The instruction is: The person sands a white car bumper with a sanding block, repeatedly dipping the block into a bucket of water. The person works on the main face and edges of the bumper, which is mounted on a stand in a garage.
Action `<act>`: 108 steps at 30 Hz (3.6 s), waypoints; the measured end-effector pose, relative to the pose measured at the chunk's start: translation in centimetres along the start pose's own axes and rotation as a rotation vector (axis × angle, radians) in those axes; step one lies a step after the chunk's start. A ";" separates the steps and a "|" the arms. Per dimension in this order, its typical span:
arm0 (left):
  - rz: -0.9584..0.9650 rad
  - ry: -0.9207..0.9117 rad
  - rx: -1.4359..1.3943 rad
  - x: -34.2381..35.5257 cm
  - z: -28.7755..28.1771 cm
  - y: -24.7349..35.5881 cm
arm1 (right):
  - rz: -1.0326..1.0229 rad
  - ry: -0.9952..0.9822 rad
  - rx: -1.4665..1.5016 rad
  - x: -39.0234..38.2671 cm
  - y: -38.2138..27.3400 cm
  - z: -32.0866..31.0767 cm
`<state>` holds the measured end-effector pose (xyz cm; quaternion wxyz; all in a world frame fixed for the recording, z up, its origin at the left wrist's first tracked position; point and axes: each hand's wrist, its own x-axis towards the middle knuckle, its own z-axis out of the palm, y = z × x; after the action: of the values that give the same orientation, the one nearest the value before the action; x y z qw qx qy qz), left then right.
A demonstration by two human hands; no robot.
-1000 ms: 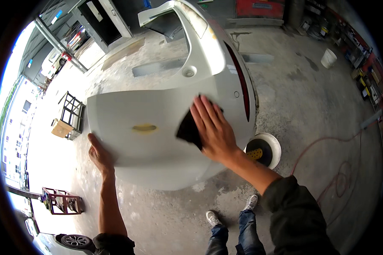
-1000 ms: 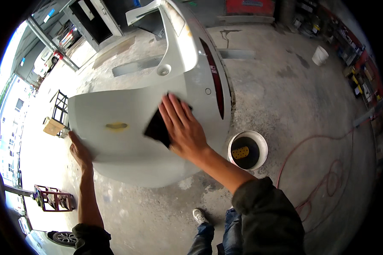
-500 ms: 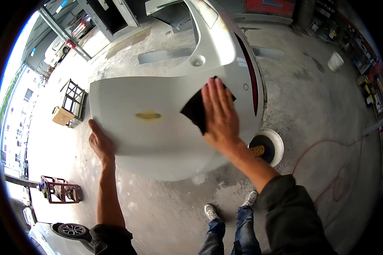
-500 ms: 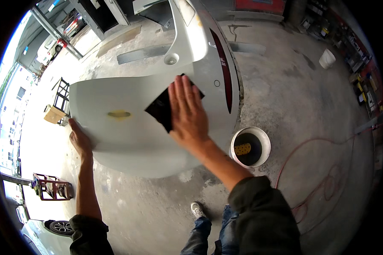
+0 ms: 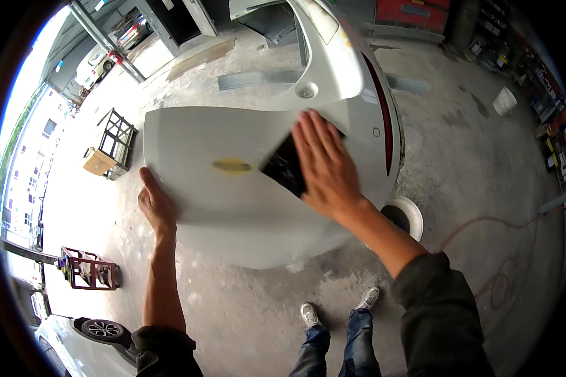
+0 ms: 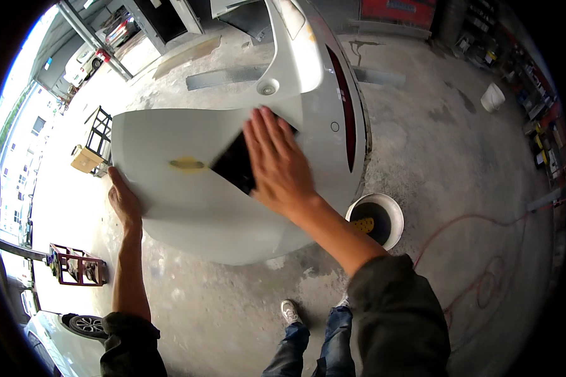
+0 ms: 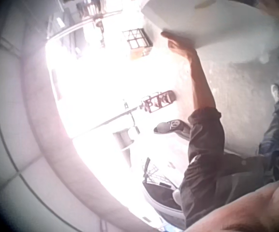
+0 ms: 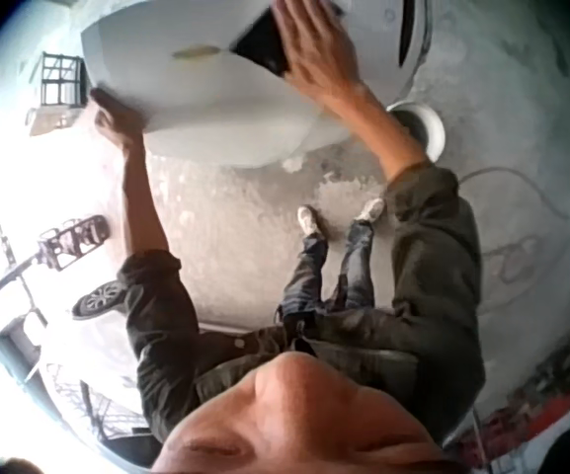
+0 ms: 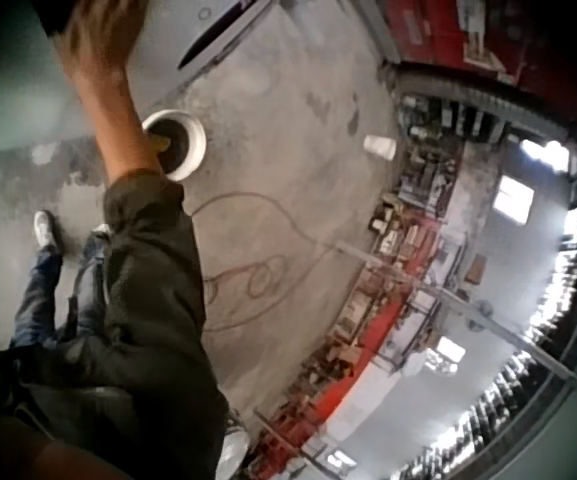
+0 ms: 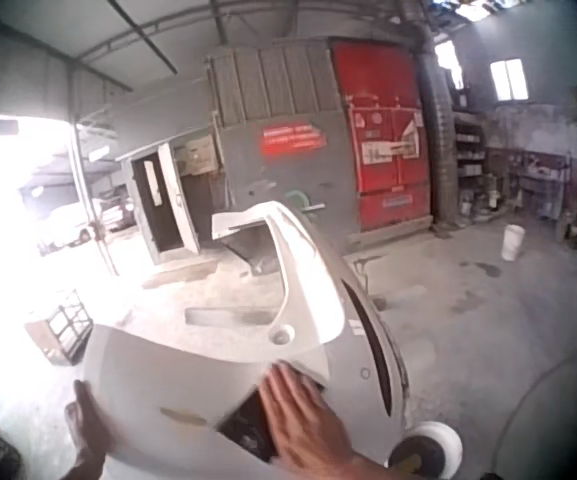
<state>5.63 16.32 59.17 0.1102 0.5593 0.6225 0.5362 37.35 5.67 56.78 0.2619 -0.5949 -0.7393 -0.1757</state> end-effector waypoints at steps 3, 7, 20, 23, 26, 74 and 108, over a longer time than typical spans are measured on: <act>0.024 -0.005 -0.001 0.0 0.4 0.1 | 0.117 0.127 0.162 4.3 -2.1 1.7; -0.032 -0.075 0.006 0.3 -0.7 0.1 | 0.030 0.005 0.070 -1.9 -4.2 2.5; -0.047 -0.063 -0.006 1.3 -1.3 -1.0 | 0.167 0.130 0.140 -3.6 -2.9 2.5; -0.060 -0.078 -0.017 1.0 -0.9 -0.8 | 0.135 0.113 0.140 -8.4 -2.2 2.4; -0.051 -0.058 0.012 1.0 -1.1 -1.1 | 0.223 0.124 0.125 -5.5 -1.2 1.4; 1.005 -0.613 0.371 -9.1 12.3 17.8 | 0.301 0.174 0.403 -11.1 1.8 2.6; 0.771 -0.690 0.487 -9.0 20.0 19.5 | 0.435 0.237 0.316 -3.6 6.7 1.3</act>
<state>34.78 15.95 62.43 -0.0285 0.8978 0.4072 0.1652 44.16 5.13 53.25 0.4672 -0.6668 -0.5768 -0.0664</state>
